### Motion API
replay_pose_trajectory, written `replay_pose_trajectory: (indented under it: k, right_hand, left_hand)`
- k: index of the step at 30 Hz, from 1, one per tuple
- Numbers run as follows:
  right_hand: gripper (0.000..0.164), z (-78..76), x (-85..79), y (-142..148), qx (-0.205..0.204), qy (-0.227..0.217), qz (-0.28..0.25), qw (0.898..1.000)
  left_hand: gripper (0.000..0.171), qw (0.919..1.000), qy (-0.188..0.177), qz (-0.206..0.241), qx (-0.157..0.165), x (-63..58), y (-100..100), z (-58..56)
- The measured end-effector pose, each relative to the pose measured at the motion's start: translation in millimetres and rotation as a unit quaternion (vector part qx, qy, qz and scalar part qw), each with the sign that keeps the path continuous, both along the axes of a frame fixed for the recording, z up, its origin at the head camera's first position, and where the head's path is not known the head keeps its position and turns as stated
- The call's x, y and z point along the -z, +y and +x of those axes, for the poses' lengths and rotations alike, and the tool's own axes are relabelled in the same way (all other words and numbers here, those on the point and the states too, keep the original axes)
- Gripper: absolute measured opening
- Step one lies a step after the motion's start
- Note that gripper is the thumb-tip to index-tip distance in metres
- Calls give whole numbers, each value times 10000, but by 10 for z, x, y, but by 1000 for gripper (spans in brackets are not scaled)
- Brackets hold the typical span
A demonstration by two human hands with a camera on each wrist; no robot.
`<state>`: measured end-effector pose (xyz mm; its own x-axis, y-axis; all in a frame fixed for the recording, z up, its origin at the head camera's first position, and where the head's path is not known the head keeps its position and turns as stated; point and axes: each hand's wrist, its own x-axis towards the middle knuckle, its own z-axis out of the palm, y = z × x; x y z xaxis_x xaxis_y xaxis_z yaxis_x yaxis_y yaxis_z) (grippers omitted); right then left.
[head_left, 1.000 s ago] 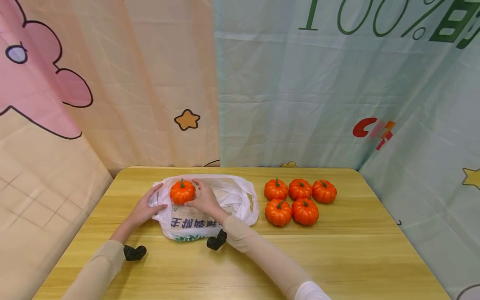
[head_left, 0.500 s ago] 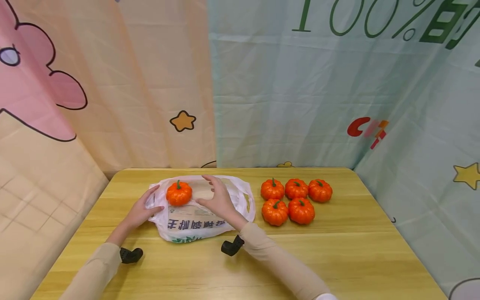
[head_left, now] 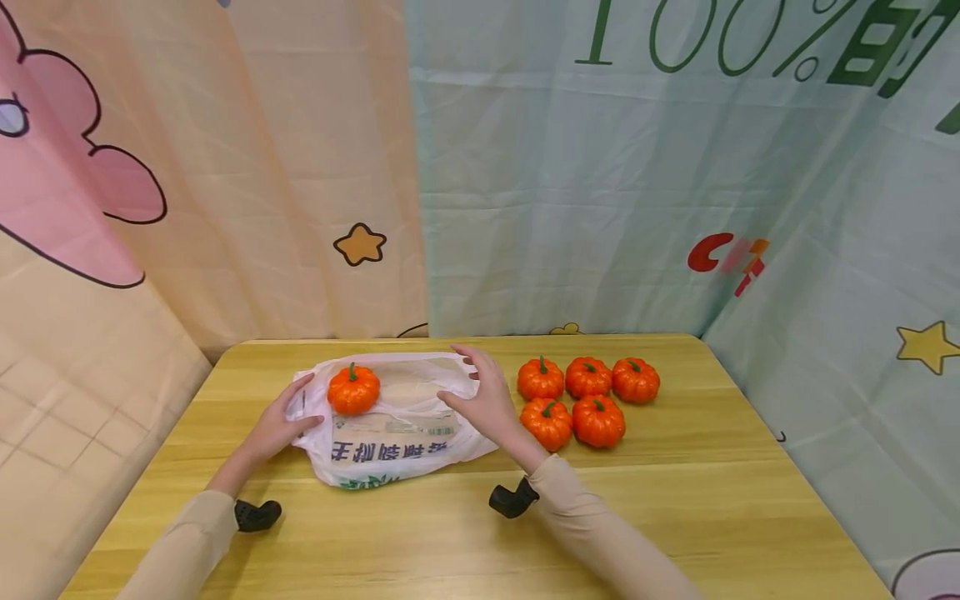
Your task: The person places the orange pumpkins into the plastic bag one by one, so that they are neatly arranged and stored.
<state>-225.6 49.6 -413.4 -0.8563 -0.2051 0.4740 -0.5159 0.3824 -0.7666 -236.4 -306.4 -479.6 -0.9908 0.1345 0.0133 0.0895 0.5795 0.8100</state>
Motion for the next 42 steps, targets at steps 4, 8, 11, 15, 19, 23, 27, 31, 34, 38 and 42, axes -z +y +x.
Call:
replay_pose_trajectory:
  k: [4, 8, 11, 15, 19, 23, 27, 31, 34, 38, 42]
  right_hand:
    - [64, -5, -5, 231, 248, 210, 22, 9995]
    - [64, 11, 4, 482, 541, 350, 122, 9978]
    - [65, 28, 17, 670, 706, 454, 143, 9964]
    - [65, 46, 52, 917, 924, 494, 111, 9944]
    - [64, 67, 105, 1180, 1180, 645, 119, 9908]
    - [63, 84, 161, 1422, 1508, 768, 80, 9855]
    - [62, 96, 192, 1641, 1762, 848, -18, 9807]
    - [63, 107, 230, 1860, 1985, 856, -130, 9763]
    - [63, 99, 287, 2024, 2221, 779, -238, 9716]
    - [63, 67, 367, 2218, 2550, 588, -257, 9648]
    - [63, 18, 421, 2374, 2689, 409, -317, 9618]
  left_hand:
    - [82, 10000, 27, -9, -8, -1, -1, 5]
    - [82, 10000, 18, -30, -10, 5, -3, -2]
    - [82, 10000, 29, -41, -1, 11, -4, -8]
    - [82, 9999, 58, -85, -6, 23, -9, -12]
    - [83, 10000, 24, -76, -14, 36, -10, -7]
    - [83, 9999, 18, -110, -31, 39, -9, -7]
    - [83, 9999, 34, -101, -21, 35, -14, -11]
    - [83, 9999, 80, -90, -8, 42, -22, -7]
    - [83, 9999, 94, -125, -18, 49, -26, -6]
    - [83, 9999, 84, -127, -11, 51, -26, -9]
    - [83, 9999, 53, -96, 9, 46, -19, -16]
